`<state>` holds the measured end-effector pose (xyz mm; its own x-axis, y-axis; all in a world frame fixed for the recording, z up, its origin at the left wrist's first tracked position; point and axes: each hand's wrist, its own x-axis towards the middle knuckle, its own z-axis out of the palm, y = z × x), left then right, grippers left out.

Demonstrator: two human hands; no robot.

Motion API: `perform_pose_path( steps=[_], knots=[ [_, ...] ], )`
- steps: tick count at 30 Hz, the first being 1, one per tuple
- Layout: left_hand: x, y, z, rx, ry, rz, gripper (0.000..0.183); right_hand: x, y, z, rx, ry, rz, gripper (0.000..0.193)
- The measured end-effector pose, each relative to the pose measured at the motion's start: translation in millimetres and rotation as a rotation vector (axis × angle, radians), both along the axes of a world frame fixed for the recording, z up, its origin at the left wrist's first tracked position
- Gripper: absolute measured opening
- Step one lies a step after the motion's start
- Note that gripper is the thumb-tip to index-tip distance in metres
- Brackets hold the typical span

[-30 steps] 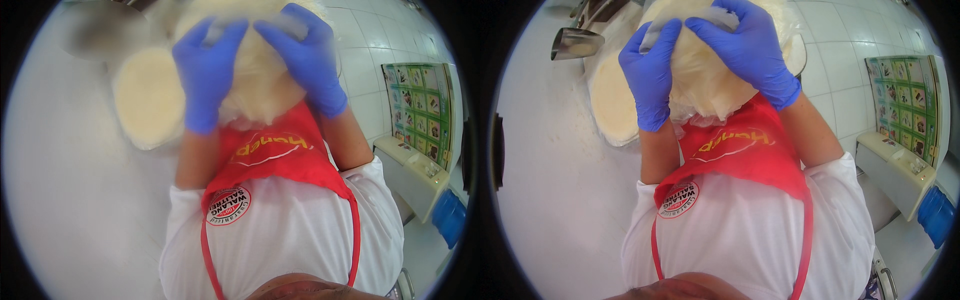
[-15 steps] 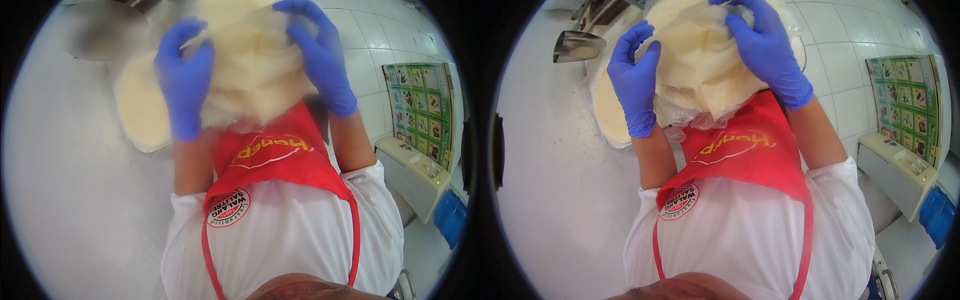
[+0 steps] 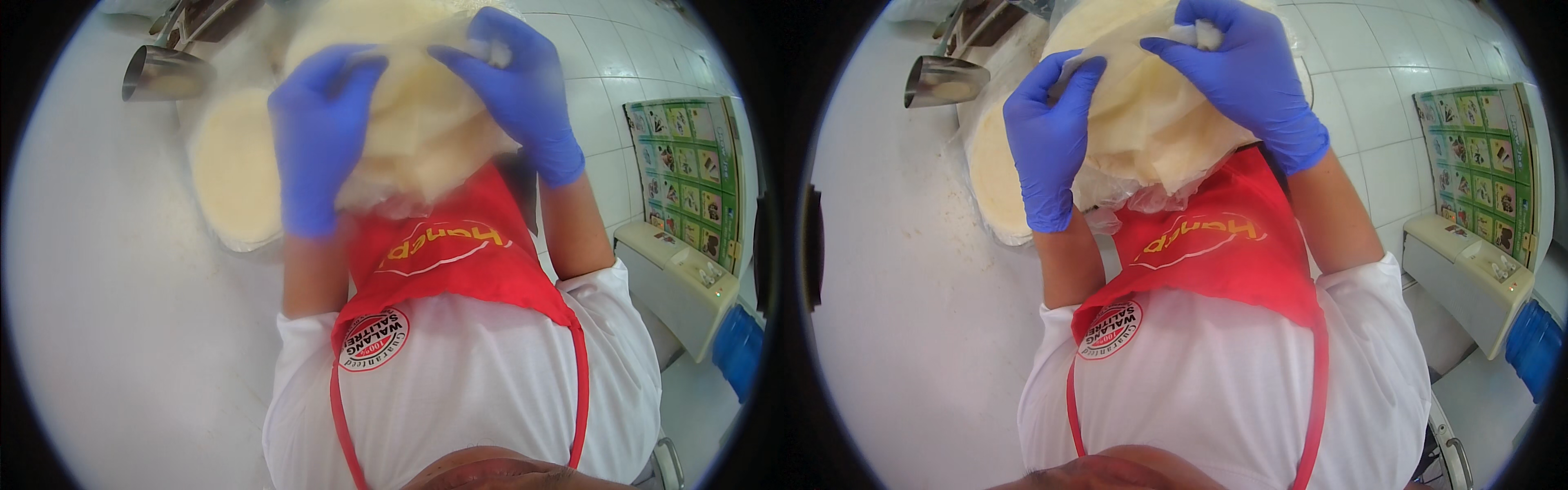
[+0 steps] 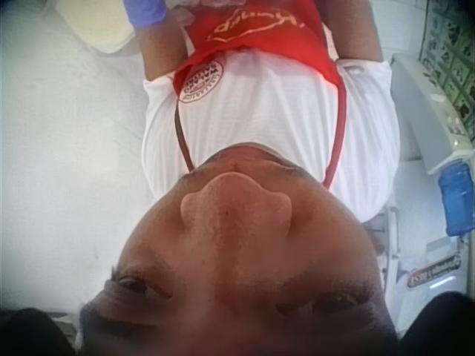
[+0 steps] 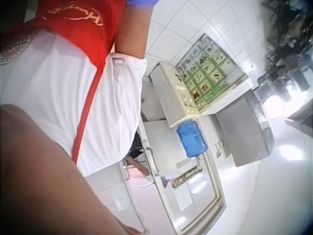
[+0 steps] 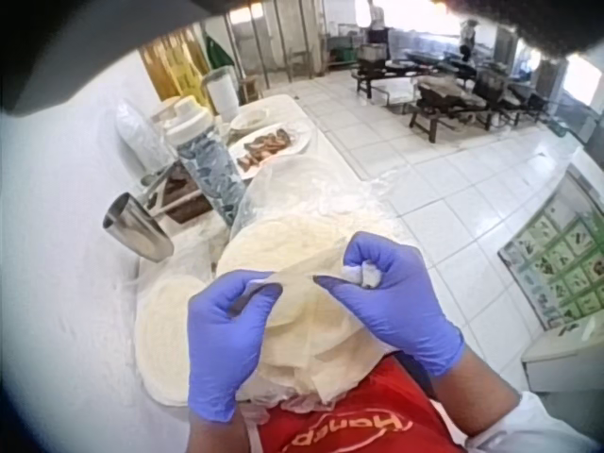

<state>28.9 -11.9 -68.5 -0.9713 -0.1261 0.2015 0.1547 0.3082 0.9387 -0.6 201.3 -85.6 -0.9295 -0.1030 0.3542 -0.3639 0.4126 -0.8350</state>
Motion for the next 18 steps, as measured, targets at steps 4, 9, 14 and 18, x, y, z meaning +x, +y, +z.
perform_pose_path(
  steps=[4, 9, 14, 18],
  knots=[
    [2, -9, 2, 0.022, -0.065, 0.112, 0.016, -6, 9, -3, -0.287, -0.015, 0.061, 0.017],
    [4, -23, -6, 0.077, -0.085, 0.145, 0.023, 1, 4, 11, -0.481, -0.164, 0.015, 0.012],
    [-3, -7, 2, 0.066, -0.015, -0.001, 0.030, 0, -9, 6, -0.514, -0.199, 0.162, 0.017],
    [-6, 13, 7, 0.054, 0.024, -0.111, 0.032, 0, -29, 8, -0.509, -0.105, 0.227, 0.024]
  ],
)
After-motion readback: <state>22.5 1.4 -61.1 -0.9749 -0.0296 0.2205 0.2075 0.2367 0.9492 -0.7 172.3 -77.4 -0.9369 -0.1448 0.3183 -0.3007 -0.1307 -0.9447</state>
